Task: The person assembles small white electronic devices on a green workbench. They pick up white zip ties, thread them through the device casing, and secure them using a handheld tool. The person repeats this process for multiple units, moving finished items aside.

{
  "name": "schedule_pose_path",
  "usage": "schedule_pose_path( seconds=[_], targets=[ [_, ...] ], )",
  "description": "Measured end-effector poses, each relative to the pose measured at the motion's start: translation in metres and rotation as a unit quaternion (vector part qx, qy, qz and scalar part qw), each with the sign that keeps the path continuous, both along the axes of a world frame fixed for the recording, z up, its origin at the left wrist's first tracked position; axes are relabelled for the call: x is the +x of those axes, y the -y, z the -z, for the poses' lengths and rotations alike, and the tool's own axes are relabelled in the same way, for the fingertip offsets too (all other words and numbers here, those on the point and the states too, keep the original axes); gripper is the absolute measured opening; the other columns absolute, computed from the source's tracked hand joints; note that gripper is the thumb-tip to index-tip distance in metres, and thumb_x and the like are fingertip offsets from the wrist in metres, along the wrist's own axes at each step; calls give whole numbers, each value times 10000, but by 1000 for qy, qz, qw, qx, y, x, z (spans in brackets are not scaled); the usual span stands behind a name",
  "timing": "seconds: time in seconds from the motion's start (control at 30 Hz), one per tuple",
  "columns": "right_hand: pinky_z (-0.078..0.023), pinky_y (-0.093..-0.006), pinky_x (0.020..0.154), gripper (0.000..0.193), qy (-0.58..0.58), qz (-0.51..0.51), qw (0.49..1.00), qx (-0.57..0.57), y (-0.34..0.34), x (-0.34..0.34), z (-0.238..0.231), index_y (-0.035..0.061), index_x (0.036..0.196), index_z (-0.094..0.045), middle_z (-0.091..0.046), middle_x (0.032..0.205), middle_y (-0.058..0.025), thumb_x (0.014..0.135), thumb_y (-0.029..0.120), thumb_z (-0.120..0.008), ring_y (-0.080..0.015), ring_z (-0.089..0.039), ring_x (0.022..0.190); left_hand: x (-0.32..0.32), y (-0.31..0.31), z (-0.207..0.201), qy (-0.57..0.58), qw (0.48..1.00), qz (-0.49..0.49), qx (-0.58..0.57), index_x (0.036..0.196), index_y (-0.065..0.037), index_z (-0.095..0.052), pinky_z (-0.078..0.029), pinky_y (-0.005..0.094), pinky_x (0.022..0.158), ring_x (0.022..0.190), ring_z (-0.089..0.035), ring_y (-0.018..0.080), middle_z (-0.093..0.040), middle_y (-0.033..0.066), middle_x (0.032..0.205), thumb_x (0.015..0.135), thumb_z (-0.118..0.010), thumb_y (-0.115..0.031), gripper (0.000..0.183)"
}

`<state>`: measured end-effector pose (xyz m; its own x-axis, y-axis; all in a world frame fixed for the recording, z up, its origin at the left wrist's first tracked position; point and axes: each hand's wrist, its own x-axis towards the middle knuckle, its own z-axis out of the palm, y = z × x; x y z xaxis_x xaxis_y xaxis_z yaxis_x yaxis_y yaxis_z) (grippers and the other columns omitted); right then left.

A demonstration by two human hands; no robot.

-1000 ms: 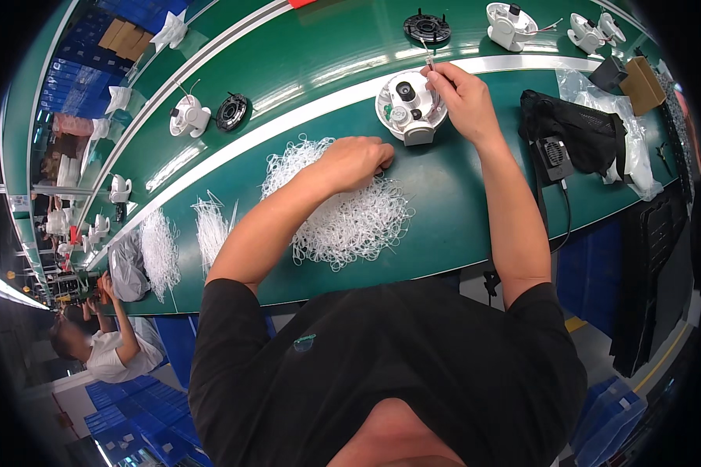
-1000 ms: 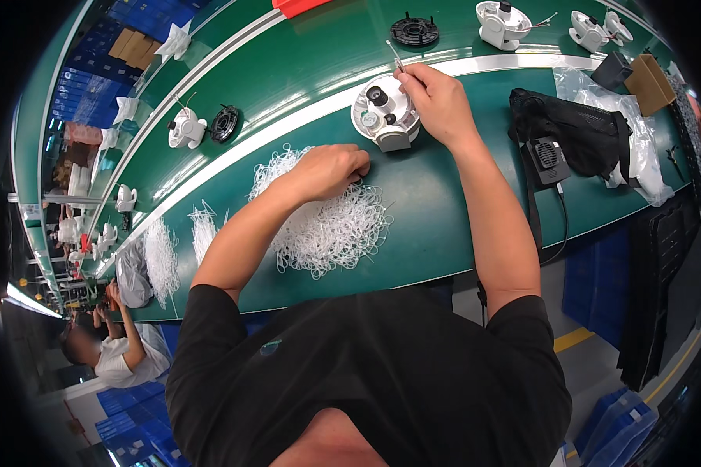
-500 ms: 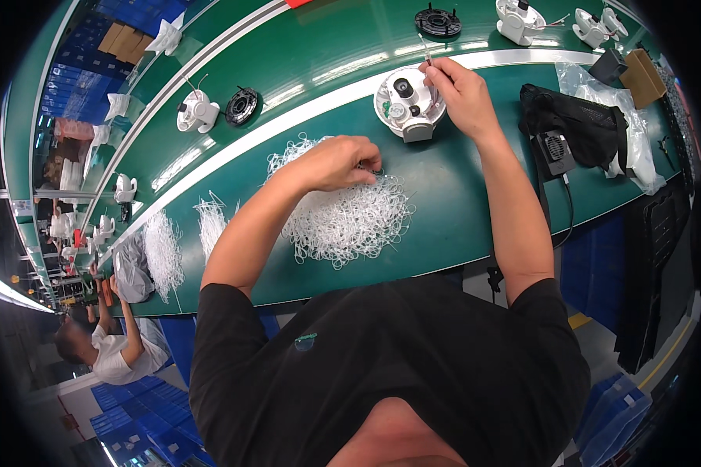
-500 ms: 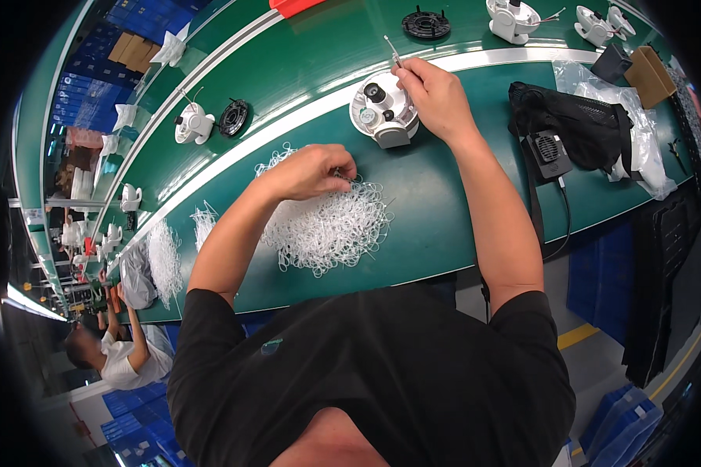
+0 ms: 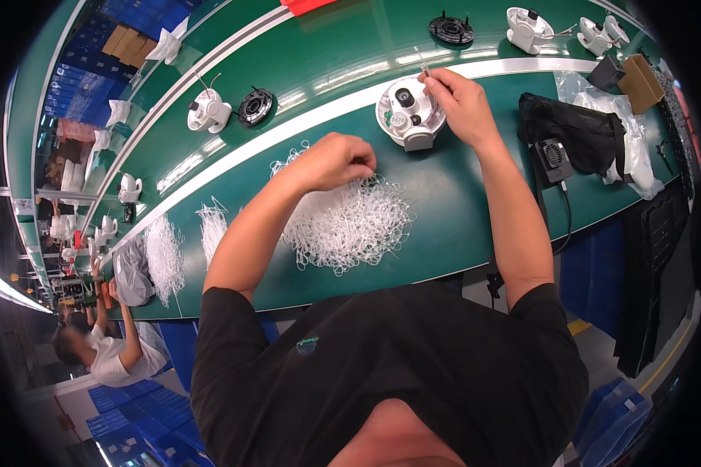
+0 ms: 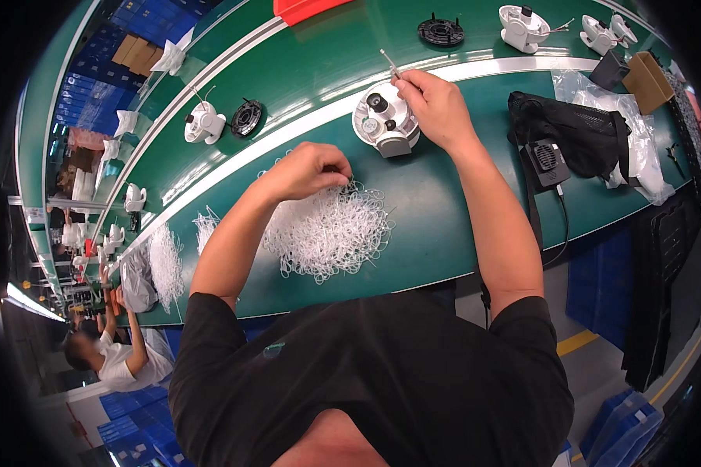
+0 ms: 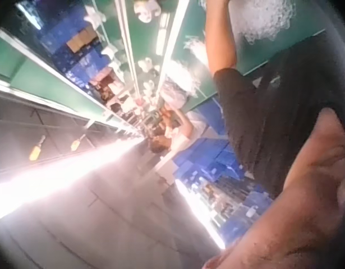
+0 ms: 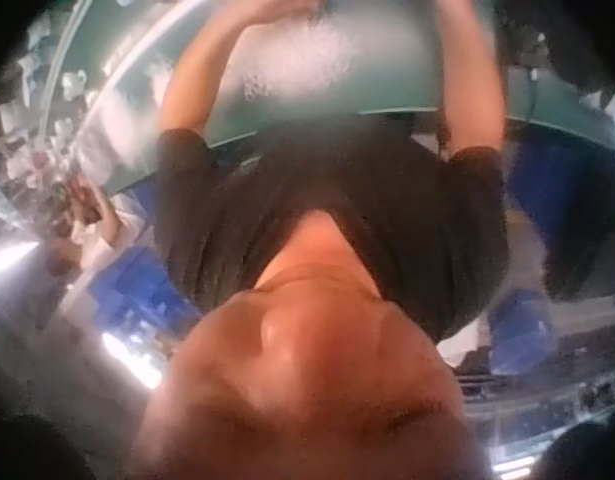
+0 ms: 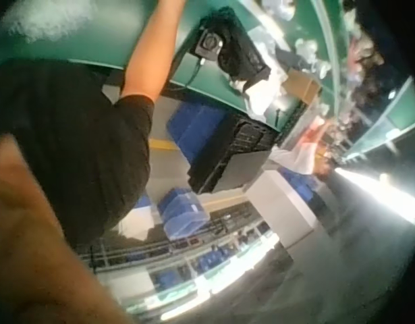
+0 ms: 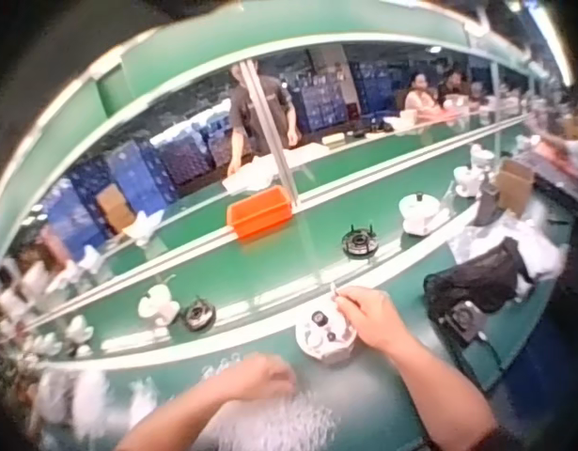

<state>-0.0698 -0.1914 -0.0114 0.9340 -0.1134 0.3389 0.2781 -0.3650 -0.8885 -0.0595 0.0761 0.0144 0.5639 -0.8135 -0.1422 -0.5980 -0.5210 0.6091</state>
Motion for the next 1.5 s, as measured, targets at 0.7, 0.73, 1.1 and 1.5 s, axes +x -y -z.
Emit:
schedule_pose_path(
  seconds=[0.7,0.73,1.1,1.5],
  targets=[
    [-489,-453,762,202,25,-45,989,-141,-6,16,-13,29,1008,-656,-662,937,-176,960,206,-571,-380,-633,889,61,68,-5,-322,764,-265,-492,1089,39,-644,-607,274,663,729,-672,144,-699,118,926,959,-644,-71,171],
    [-489,-451,760,199,17,-46,988,-144,-6,16,-15,27,1003,-654,-661,937,-174,960,203,-569,-380,-633,885,61,70,-4,-320,772,-266,-480,1082,38,-645,-605,274,658,724,-668,141,-699,116,921,958,-645,-72,166],
    [-502,-390,701,159,39,-62,994,-86,-5,15,-8,6,1007,-652,-664,839,-145,940,141,-598,-305,-657,768,62,77,0,-169,896,-264,-315,917,19,-705,-482,233,576,659,-603,79,-697,48,785,880,-744,-108,138],
    [-482,-300,755,164,65,-10,996,55,-15,22,7,-6,984,-669,-627,875,-43,941,151,-643,-139,-593,863,72,71,18,-29,957,-165,-237,902,-20,-684,-498,260,689,777,-607,86,-670,19,861,890,-702,-81,65]
  ],
)
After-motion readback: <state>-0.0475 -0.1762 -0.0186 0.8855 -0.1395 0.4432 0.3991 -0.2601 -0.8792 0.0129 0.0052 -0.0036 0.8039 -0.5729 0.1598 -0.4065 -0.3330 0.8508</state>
